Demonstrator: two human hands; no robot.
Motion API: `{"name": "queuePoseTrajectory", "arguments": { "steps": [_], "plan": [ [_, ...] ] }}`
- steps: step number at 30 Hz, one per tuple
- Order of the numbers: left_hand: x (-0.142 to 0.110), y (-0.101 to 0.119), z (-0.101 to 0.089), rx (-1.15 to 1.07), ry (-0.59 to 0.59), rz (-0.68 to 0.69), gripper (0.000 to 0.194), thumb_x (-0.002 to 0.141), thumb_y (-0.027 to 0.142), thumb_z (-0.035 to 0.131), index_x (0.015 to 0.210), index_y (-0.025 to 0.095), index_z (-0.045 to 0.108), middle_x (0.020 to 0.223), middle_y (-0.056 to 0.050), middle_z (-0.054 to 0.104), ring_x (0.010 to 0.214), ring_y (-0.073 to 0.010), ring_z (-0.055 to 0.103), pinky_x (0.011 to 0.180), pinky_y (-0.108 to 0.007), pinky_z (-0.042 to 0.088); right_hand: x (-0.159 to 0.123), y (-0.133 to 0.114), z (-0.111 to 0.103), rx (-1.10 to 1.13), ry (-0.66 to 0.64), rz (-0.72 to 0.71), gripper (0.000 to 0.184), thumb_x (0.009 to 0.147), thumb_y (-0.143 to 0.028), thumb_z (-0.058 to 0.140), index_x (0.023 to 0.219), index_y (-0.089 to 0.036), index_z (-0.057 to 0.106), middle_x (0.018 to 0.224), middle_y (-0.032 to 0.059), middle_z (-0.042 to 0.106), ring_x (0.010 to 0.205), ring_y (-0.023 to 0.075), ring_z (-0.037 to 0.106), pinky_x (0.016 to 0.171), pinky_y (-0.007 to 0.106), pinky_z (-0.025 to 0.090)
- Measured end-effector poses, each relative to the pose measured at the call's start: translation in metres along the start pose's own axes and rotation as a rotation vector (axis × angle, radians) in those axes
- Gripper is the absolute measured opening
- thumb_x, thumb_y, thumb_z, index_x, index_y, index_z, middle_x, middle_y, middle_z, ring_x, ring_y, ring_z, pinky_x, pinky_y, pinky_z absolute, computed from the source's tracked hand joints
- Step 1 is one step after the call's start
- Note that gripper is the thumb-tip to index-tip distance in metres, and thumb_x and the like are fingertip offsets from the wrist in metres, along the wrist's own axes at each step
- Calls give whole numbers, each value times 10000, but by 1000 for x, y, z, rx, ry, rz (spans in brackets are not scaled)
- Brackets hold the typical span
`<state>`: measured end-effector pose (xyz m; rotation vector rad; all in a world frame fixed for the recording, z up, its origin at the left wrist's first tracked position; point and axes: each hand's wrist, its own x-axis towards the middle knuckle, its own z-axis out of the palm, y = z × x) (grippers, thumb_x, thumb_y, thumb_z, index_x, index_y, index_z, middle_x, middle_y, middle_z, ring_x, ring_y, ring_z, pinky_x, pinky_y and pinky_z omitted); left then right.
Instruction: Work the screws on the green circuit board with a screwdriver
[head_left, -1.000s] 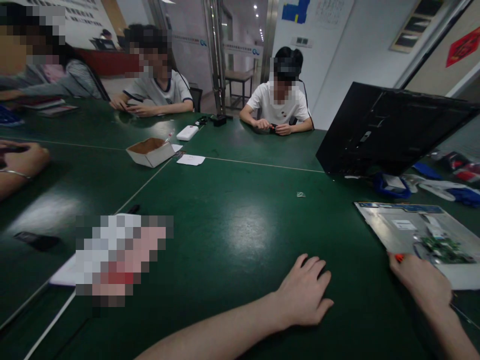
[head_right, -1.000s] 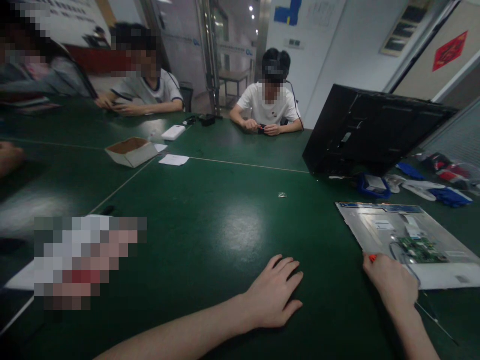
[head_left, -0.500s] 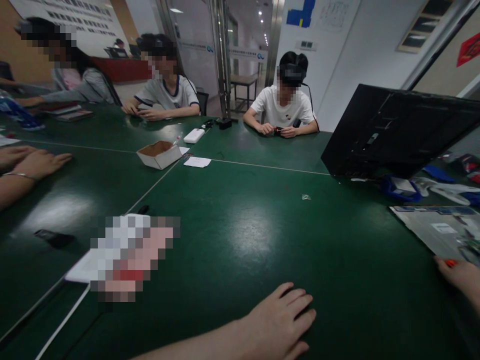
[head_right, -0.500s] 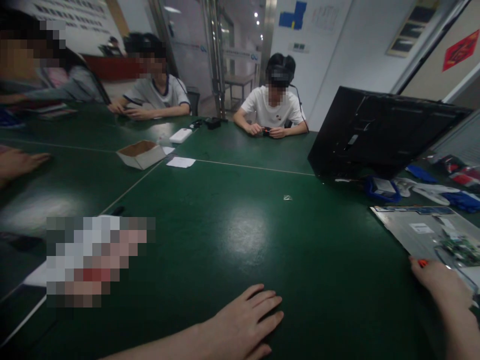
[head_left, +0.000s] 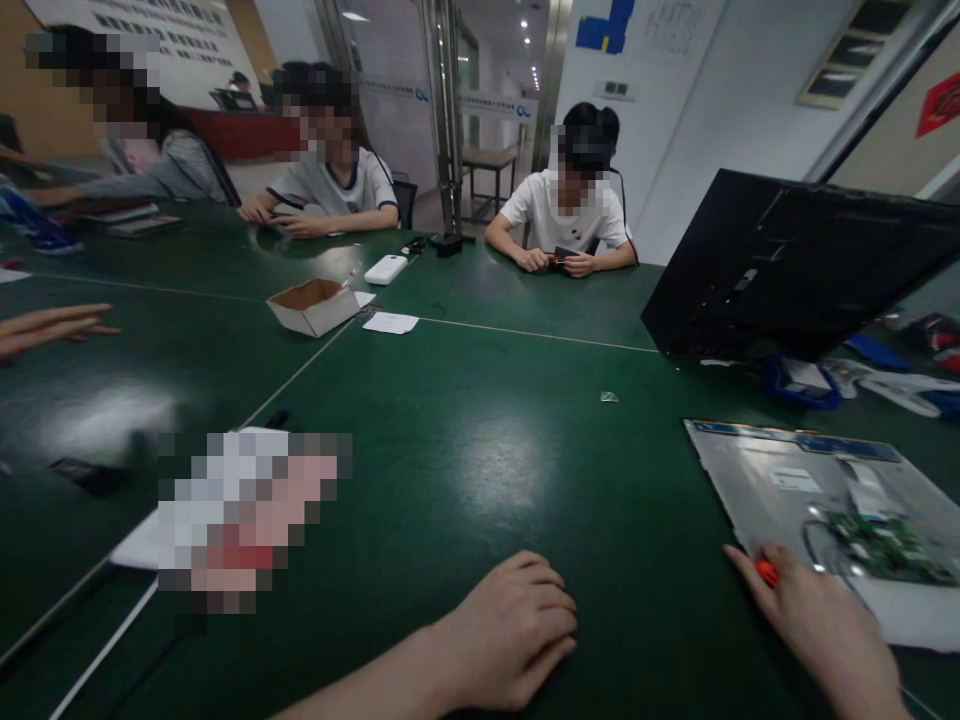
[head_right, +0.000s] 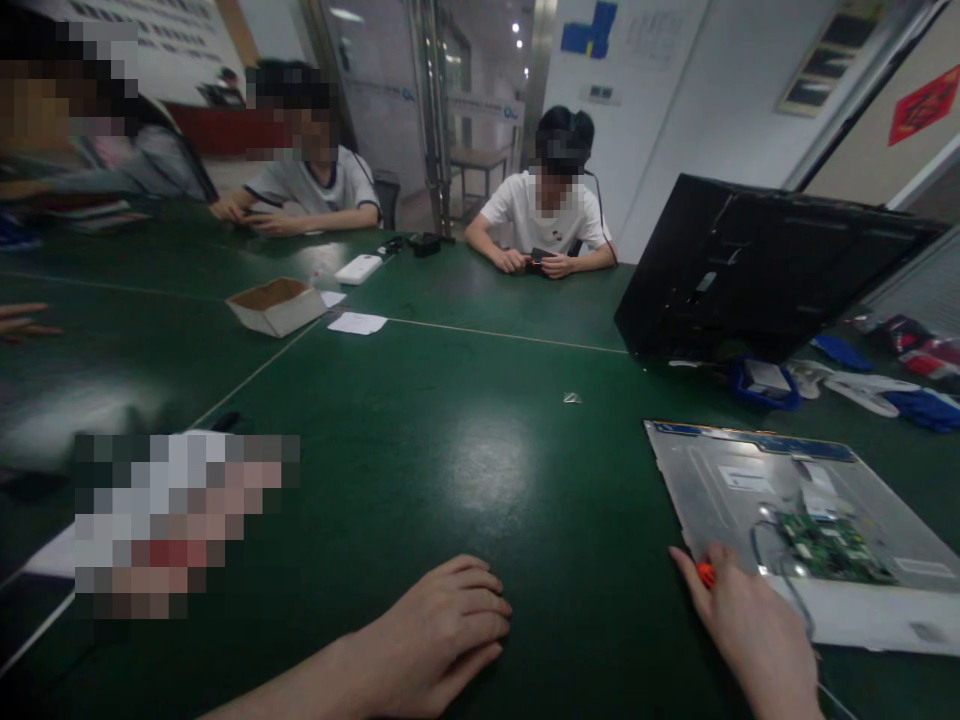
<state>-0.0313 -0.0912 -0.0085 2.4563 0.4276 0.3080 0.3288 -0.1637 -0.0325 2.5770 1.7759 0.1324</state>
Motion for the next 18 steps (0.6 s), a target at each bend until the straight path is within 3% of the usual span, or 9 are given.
{"name": "queuePoseTrajectory", "arguments": {
  "steps": [3,5,11,18],
  "plan": [
    [4,-5,-7,29,36,-54,204,934,241,488,1081,198,624,1088,-47,689,1041,-200,609,1030,-377,366,-27,-53,-2,-30,-40,-171,512,936,-472,333,1156,-126,639,1152,234,658,715,305,710,556,402,546],
    [6,-7,-12,44,65,-83,228,938,261,486,1120,186,602,1146,-67,665,1086,-215,592,1045,-400,359,-41,-81,-4,-22,-51,-249,538,952,-454,337,1246,-80,588,1269,238,593,806,308,715,579,383,561],
    [16,-12,-26,12,173,-174,333,950,260,461,1262,174,540,1319,-91,580,1262,-229,483,1091,-422,349,-66,-146,-16,120,-126,-557,495,938,-419,414,1302,-118,564,1330,201,539,774,271,725,588,347,576],
    [34,-33,-22,-115,172,-249,417,997,301,348,1379,169,450,1465,-88,431,1367,-204,364,1127,-419,317,-80,-217,-28,225,-218,-678,569,848,-449,536,1261,-60,574,1242,282,592,663,298,708,512,367,537]
  ]
}}
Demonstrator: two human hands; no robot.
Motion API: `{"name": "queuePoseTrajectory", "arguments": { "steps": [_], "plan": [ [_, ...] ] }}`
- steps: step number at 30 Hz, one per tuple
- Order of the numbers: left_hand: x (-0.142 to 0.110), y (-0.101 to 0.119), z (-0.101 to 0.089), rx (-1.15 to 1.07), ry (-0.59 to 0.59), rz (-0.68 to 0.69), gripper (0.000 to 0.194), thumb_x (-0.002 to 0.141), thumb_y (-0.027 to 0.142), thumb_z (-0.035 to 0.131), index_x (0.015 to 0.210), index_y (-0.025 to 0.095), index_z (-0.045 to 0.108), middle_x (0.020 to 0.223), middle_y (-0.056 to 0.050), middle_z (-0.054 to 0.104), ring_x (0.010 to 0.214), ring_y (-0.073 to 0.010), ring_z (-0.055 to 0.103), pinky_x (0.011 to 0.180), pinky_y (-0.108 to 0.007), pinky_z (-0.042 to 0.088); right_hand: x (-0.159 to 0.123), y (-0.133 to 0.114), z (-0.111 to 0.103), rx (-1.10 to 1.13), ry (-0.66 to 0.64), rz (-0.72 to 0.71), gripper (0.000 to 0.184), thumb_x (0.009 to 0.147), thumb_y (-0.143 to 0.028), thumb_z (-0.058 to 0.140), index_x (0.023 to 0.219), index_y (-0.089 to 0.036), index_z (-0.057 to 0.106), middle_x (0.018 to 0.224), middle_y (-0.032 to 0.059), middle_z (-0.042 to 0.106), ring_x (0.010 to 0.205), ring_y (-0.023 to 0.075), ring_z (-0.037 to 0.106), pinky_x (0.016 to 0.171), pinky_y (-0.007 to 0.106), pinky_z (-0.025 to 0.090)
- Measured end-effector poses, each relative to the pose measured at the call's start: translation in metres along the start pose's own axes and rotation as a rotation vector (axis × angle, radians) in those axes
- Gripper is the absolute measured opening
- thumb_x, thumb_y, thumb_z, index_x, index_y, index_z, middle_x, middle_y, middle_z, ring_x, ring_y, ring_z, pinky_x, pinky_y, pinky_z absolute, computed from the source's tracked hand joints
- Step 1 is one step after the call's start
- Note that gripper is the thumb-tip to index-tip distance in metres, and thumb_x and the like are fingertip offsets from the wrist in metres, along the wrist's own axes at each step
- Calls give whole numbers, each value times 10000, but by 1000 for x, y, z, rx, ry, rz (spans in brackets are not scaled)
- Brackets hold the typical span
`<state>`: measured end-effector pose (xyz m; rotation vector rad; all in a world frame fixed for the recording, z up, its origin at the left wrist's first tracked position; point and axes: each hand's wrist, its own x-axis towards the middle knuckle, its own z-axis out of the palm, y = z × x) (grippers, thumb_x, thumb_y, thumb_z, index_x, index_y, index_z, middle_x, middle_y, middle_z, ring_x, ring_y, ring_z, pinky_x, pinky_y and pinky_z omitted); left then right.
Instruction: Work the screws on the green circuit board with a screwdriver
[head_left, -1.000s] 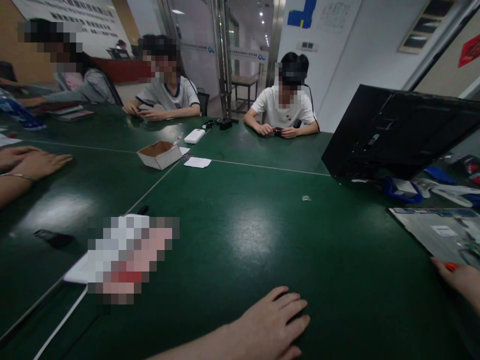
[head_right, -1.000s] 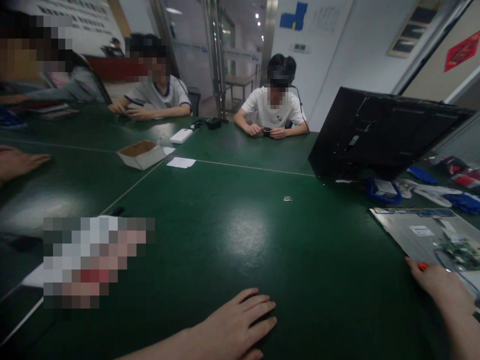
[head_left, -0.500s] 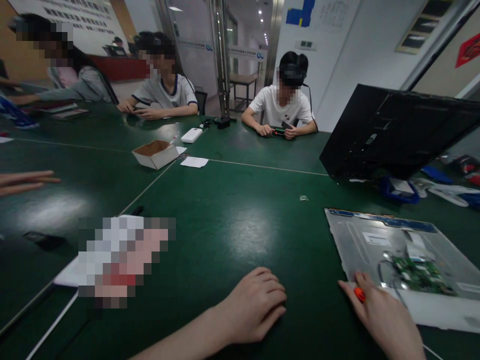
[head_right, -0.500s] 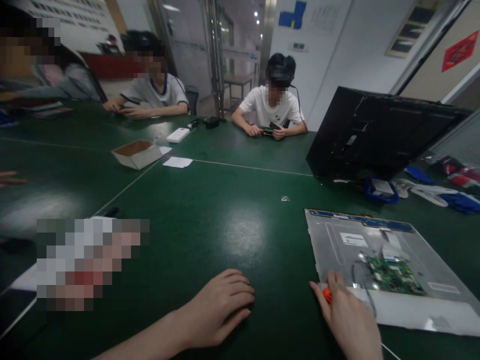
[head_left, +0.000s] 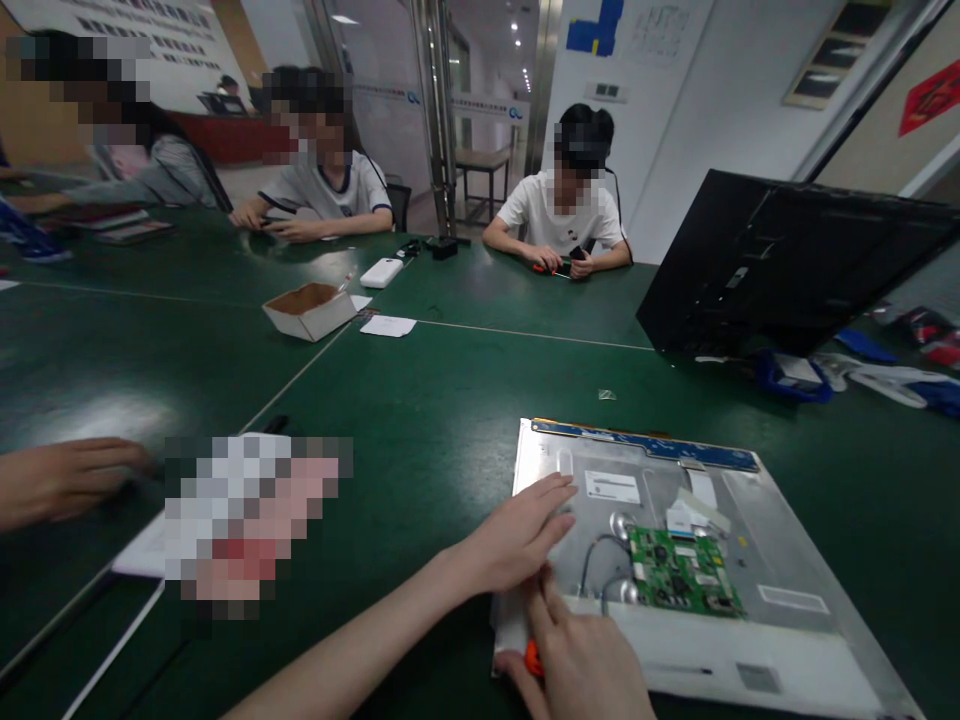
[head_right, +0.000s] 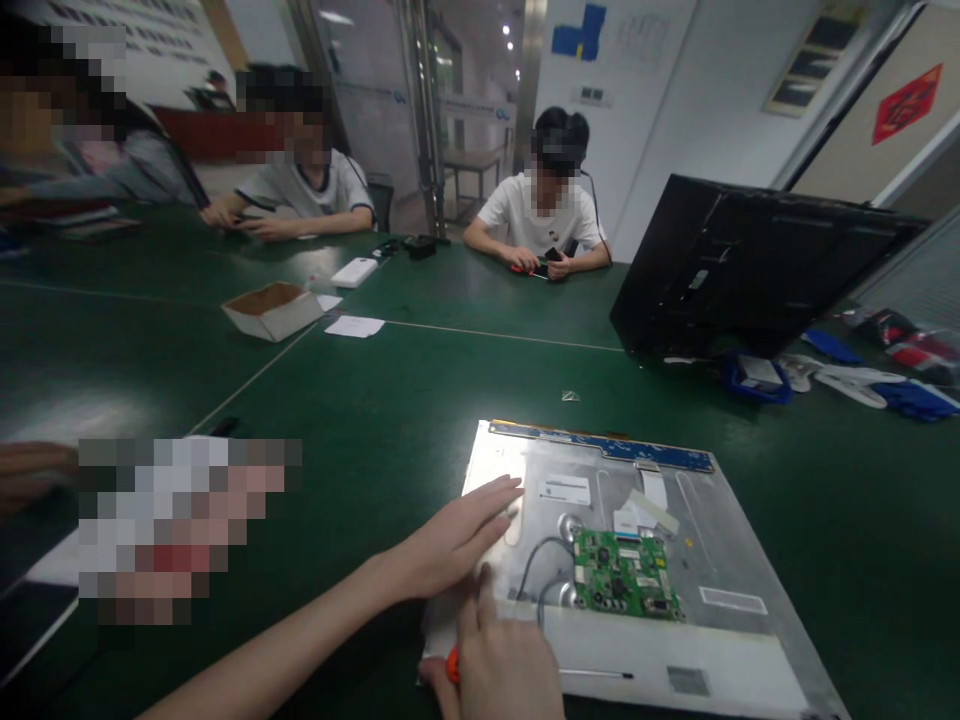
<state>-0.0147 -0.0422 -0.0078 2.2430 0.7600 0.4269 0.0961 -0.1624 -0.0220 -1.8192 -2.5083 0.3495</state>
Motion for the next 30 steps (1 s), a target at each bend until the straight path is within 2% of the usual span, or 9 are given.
{"name": "queuePoseTrajectory", "arguments": {
  "steps": [3,5,10,13,17,20,22,25,30],
  "plan": [
    [3,-9,4,17,-1,-13,433,1004,316,316,1386,155,443,1466,-96,429,1375,-199,350,1130,-418,313,12,-21,2,53,-32,-8,530,789,-506,598,1128,-102,645,1102,245,673,590,280,688,463,345,507],
    [-1,-14,3,74,12,-25,432,999,306,322,1381,149,449,1463,-104,432,1373,-205,351,1132,-423,309,16,-31,3,52,-47,-12,588,745,-521,641,1144,-89,634,1139,257,656,582,283,684,444,351,506],
    [-23,-21,-12,186,27,-43,427,987,277,362,1394,164,428,1458,-106,437,1362,-210,368,1119,-423,331,5,-34,10,52,33,-261,634,731,-484,687,1279,-190,563,1292,171,595,489,204,667,343,278,470],
    [-41,-26,-23,238,54,-60,436,983,265,376,1413,200,401,1460,-92,437,1350,-212,389,1102,-429,359,-10,-11,5,46,166,-186,511,810,-382,617,1302,-258,554,1310,93,587,599,211,709,419,278,534],
    [-65,-38,-32,395,65,-79,470,972,261,399,1436,193,376,1477,-93,412,1368,-237,363,1108,-452,347,-26,47,-16,28,219,24,481,856,-242,496,1335,-231,543,1341,91,560,897,262,711,641,343,601],
    [-81,-49,-38,521,63,-79,475,980,274,373,1446,180,369,1484,-87,398,1371,-237,359,1118,-454,329,-35,90,-23,17,195,118,458,896,-263,447,1345,-275,535,1352,70,551,821,232,724,631,339,602],
    [-90,-55,-42,594,56,-89,470,983,268,342,1441,170,383,1473,-84,414,1359,-233,381,1110,-449,340,-41,108,-21,12,193,204,446,931,-315,413,1364,-271,514,1442,78,444,850,218,719,634,327,601],
    [-101,-61,-50,696,50,-126,480,971,261,334,1437,163,396,1464,-89,425,1341,-240,411,1096,-450,357,-48,118,-15,-6,184,271,470,957,-385,366,1388,-239,486,1482,105,367,811,206,724,602,315,600],
    [-117,-66,-57,826,55,-175,502,900,217,380,1388,141,469,1437,-110,454,1310,-286,449,1062,-475,385,-52,111,-7,-17,155,215,461,956,-382,383,1373,-232,508,1461,93,389,822,211,725,605,288,601]
  ]
}}
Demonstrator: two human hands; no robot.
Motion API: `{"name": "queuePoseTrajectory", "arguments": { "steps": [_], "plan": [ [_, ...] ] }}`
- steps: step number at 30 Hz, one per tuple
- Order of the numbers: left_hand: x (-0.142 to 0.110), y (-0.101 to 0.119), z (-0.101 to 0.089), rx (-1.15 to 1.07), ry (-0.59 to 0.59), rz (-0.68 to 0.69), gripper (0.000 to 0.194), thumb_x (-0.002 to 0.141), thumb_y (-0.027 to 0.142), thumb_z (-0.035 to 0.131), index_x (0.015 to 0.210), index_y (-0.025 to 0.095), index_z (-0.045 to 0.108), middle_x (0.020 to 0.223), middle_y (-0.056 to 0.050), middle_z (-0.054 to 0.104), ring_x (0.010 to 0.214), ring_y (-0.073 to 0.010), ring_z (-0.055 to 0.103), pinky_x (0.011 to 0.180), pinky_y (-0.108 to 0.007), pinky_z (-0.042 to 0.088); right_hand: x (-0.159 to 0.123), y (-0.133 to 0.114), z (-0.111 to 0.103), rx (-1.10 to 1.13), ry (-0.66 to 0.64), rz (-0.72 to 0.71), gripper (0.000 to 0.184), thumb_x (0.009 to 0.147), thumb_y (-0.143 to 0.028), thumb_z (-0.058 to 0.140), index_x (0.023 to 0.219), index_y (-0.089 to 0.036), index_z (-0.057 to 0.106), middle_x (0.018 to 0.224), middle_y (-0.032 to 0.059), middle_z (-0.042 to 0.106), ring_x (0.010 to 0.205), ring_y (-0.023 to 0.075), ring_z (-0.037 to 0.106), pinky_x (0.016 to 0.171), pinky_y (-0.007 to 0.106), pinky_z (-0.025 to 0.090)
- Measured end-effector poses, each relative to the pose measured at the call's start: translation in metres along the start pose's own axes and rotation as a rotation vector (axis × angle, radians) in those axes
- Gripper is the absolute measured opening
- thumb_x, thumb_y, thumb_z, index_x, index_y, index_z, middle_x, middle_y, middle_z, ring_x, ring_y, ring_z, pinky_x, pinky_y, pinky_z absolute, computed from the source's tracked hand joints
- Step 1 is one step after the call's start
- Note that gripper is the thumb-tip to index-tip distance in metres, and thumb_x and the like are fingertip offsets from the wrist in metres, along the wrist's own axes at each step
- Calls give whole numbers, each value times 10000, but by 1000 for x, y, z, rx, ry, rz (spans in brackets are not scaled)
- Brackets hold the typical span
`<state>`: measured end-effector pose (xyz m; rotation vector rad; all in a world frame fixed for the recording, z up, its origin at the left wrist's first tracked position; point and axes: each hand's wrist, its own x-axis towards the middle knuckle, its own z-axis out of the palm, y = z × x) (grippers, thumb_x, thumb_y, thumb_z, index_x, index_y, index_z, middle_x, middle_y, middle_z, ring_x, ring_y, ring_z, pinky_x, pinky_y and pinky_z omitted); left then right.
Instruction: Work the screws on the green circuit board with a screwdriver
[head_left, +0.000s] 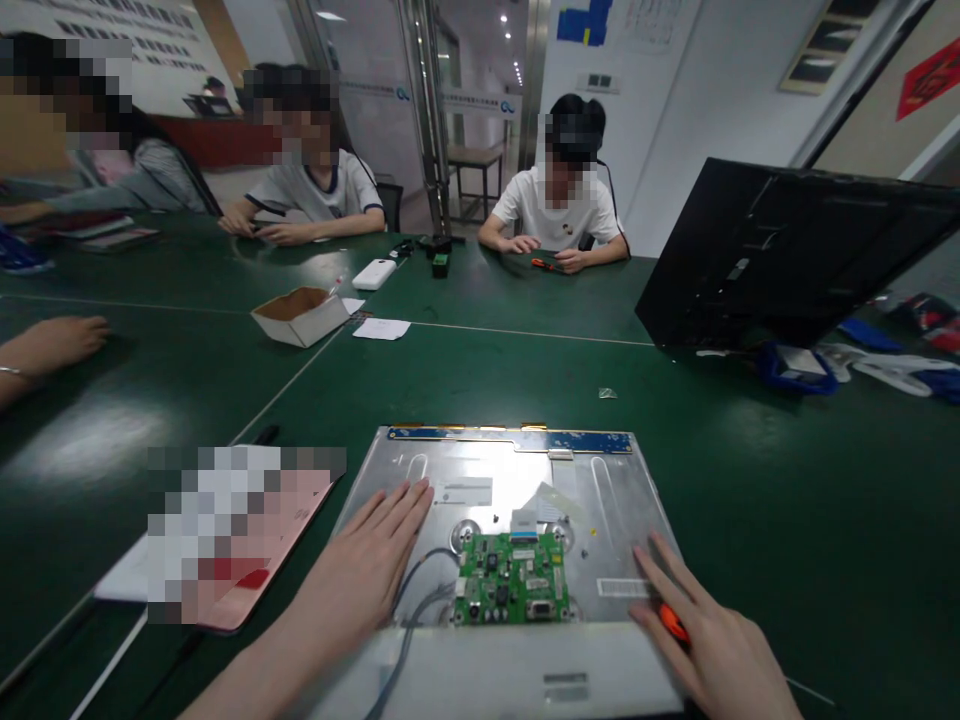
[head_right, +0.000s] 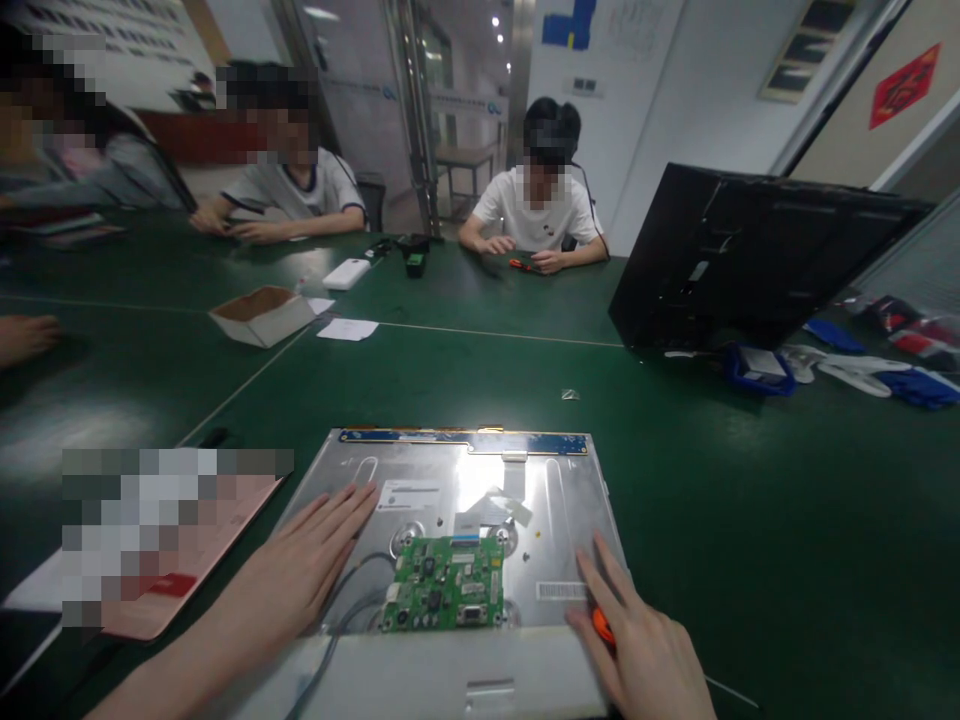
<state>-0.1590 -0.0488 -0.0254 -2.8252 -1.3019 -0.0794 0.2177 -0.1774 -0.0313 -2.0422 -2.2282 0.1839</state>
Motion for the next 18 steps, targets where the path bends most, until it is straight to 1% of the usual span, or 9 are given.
{"name": "queuePoseTrajectory", "arguments": {
  "steps": [3,6,9,11,12,13,15,18],
  "plan": [
    [-5,-2,-1,47,-6,-22,522,853,202,400,1361,125,496,1415,-123,480,1280,-313,480,1039,-501,396,-2,-5,5,-37,33,-33,451,965,-357,365,1335,-181,553,1421,102,445,854,211,721,636,268,597],
    [-4,-4,-5,47,-2,-28,491,856,213,406,1327,142,524,1383,-120,524,1255,-306,505,1034,-494,397,-4,-5,9,-79,59,-56,444,965,-352,366,1310,-167,576,1375,104,509,880,209,716,682,262,591],
    [-1,-4,-11,-40,56,-32,407,890,239,403,1251,148,569,1296,-128,598,1200,-297,543,1016,-484,407,-1,0,7,-76,60,-101,402,961,-366,398,1249,-198,623,1280,91,616,859,201,720,703,266,589],
    [0,-3,-16,-156,110,-26,352,921,246,389,1201,157,583,1219,-125,635,1123,-283,576,972,-464,433,5,0,2,-36,60,-163,364,960,-350,410,1210,-215,637,1179,81,685,858,193,718,689,257,585],
    [0,-2,-19,-228,118,-12,325,932,243,386,1181,171,583,1177,-112,648,1077,-269,589,941,-440,450,10,-2,-2,-10,49,-186,351,960,-329,408,1213,-223,626,1154,78,694,859,188,716,675,253,582],
    [0,0,-22,-304,106,12,299,940,238,392,1164,188,582,1133,-94,658,1030,-252,597,903,-408,466,16,-5,-6,13,34,-200,341,957,-313,412,1221,-232,612,1142,77,694,846,185,713,654,255,577],
    [-1,5,-28,-439,29,61,245,942,208,411,1109,219,590,1039,-55,667,948,-221,600,833,-345,476,30,-14,-14,48,-24,-199,356,944,-292,437,1275,-247,558,1142,78,677,828,191,703,642,285,565],
    [-2,12,-35,-573,-64,90,226,931,147,407,1005,225,605,937,-29,656,863,-196,590,768,-298,463,51,-31,-19,68,-126,-239,375,916,-260,485,1289,-253,525,1145,80,653,807,207,685,633,310,533]
  ]
}}
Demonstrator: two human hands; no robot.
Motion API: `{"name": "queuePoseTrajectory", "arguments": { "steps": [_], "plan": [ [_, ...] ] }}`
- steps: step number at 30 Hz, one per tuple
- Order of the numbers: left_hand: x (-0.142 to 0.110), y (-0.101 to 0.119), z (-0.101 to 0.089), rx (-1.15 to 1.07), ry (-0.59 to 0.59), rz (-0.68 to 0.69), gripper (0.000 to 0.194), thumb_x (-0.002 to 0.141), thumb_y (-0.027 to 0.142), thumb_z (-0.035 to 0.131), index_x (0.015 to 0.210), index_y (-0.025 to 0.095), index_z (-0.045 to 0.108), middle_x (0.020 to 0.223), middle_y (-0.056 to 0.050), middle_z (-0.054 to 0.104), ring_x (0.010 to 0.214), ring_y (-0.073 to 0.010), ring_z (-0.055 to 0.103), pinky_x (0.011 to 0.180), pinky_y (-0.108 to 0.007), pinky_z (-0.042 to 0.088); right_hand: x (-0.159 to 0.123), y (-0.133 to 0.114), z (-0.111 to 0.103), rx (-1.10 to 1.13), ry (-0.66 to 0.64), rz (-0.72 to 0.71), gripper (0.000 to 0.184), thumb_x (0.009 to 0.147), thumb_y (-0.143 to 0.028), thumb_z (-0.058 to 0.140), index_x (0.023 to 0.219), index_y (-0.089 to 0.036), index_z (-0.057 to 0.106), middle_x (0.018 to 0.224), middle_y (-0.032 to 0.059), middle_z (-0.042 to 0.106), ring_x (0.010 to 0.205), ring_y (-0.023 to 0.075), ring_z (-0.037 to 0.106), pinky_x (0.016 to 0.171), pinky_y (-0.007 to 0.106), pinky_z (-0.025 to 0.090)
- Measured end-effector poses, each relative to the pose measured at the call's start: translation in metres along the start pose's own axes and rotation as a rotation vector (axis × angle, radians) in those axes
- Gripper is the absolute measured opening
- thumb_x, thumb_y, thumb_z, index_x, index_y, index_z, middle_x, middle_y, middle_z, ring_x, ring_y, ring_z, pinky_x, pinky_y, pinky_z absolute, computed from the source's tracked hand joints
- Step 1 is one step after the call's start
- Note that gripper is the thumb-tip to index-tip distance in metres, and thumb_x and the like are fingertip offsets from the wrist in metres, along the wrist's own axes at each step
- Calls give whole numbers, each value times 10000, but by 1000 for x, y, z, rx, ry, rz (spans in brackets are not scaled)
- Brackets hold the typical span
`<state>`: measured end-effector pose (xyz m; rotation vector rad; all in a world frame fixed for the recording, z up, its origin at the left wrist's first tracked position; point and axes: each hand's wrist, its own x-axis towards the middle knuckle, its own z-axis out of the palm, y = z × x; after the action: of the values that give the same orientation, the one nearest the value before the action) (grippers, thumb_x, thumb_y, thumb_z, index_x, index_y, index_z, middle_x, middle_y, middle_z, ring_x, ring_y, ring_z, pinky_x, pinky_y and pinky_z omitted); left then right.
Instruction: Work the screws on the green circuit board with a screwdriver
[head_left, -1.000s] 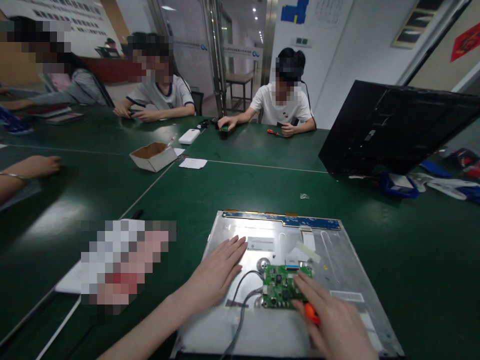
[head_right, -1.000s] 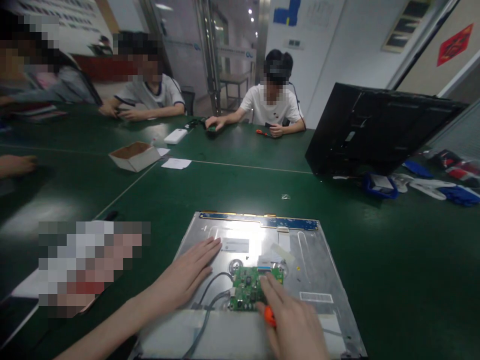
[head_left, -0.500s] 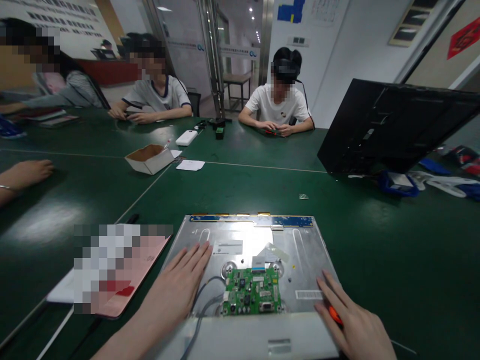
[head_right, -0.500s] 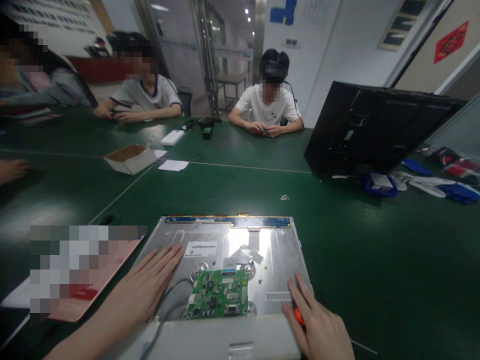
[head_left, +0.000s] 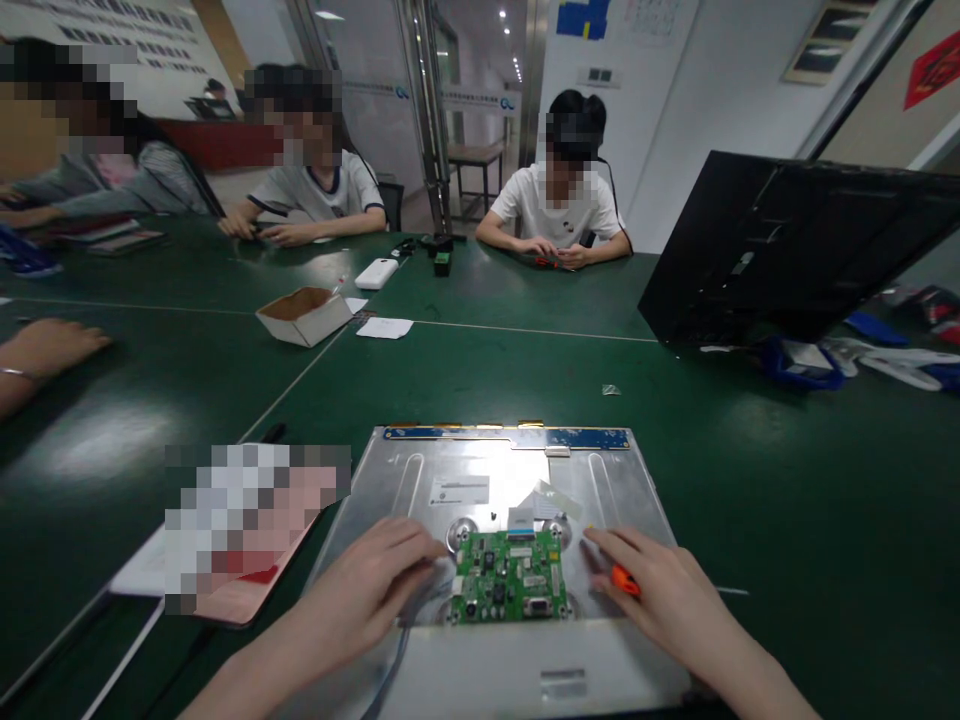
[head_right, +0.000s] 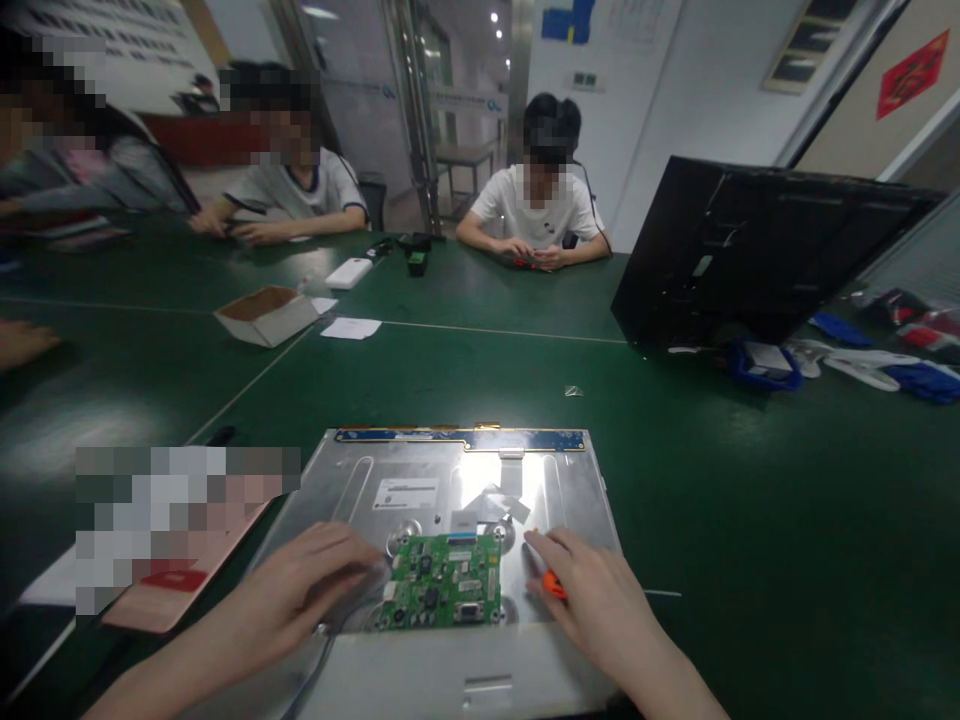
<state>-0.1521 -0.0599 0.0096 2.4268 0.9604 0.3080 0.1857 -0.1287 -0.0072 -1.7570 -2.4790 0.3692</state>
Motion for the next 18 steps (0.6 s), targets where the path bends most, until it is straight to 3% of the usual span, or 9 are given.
{"name": "queuePoseTrajectory", "arguments": {
  "steps": [6,11,14,18],
  "plan": [
    [-5,1,1,-97,-5,-60,228,909,113,415,955,215,615,914,-29,632,851,-192,574,747,-284,454,25,-6,2,34,-120,34,305,789,-37,497,1014,-211,609,1040,58,649,782,215,649,631,294,439],
    [-4,-5,6,-102,-34,-31,206,911,128,458,979,223,628,933,-25,635,868,-195,565,764,-288,443,33,3,-3,137,-110,-10,181,846,-102,476,942,-208,586,948,45,660,809,206,633,671,293,416],
    [2,-6,6,-110,-72,-4,223,878,93,501,981,233,642,937,-16,638,878,-195,563,772,-289,429,37,6,-7,176,-114,-27,161,874,-152,474,998,-206,561,904,44,673,796,205,637,667,292,424],
    [9,-8,4,-152,-114,3,262,827,54,570,975,247,668,938,-2,636,896,-191,563,811,-302,410,40,6,-9,200,-114,-46,309,886,-186,490,1195,-202,504,924,60,689,795,216,644,671,305,435]
  ]
}}
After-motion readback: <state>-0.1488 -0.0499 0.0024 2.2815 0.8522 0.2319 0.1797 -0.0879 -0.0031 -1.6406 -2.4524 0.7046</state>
